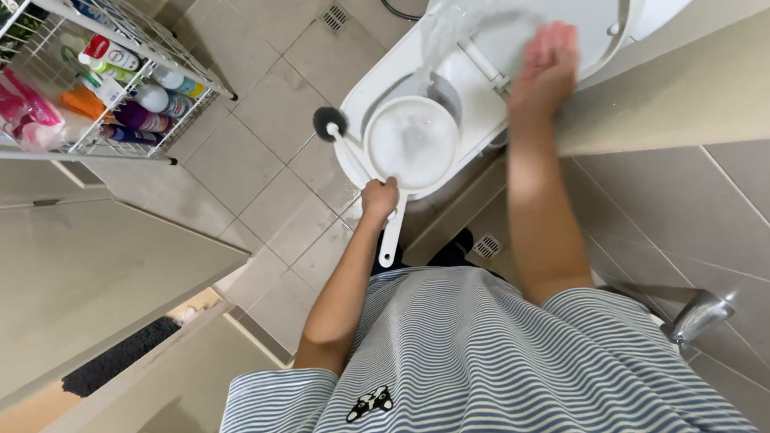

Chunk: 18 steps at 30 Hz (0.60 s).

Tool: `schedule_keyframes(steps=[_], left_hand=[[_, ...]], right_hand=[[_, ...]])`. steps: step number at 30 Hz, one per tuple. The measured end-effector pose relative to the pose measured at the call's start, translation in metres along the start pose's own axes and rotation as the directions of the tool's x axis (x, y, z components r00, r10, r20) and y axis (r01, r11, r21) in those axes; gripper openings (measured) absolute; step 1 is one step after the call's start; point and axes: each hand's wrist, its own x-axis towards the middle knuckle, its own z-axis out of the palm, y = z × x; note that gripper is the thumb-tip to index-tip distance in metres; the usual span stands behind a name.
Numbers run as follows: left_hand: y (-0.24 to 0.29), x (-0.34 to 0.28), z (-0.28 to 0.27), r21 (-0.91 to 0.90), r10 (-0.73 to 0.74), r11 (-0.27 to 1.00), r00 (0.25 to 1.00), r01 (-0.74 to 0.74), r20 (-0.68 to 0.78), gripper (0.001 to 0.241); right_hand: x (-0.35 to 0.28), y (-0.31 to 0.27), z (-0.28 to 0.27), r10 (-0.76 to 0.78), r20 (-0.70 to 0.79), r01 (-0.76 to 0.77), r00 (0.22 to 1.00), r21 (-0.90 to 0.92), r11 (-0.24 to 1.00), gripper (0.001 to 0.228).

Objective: Scrubbing and cleaning a toilet bowl using a brush and pouring water.

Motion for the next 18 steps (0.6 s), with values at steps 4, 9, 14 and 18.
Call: schedule_keyframes(steps=[4,9,14,18], left_hand=[[0.034,-0.026,0.004,0.067,0.002,0.998,0.999,-0.005,0.039,0.050],[0.034,-0.034,0.025,0.153,0.046,0.987,0.999,-0.047,0.010,0.053],[0.013,-0.042,0.050,0.194,0.131,0.973,0.991,-0.126,-0.010,0.056],[-0.011,-0.048,0.069,0.242,0.188,0.955,0.981,-0.171,-0.046,0.057]], right_hand=[[0.005,-0.046,-0.018,0.118,-0.339,-0.184,0.934,-0.169,0.968,0.016],[-0.052,-0.010,-0.070,0.586,-0.180,-0.608,0.790,-0.355,0.710,0.036],[-0.099,0.049,-0.087,0.738,-0.420,-0.825,0.529,-0.457,0.332,0.027],[-0.102,0.088,-0.126,0.707,-0.447,-0.825,0.548,-0.428,0.369,0.022]])
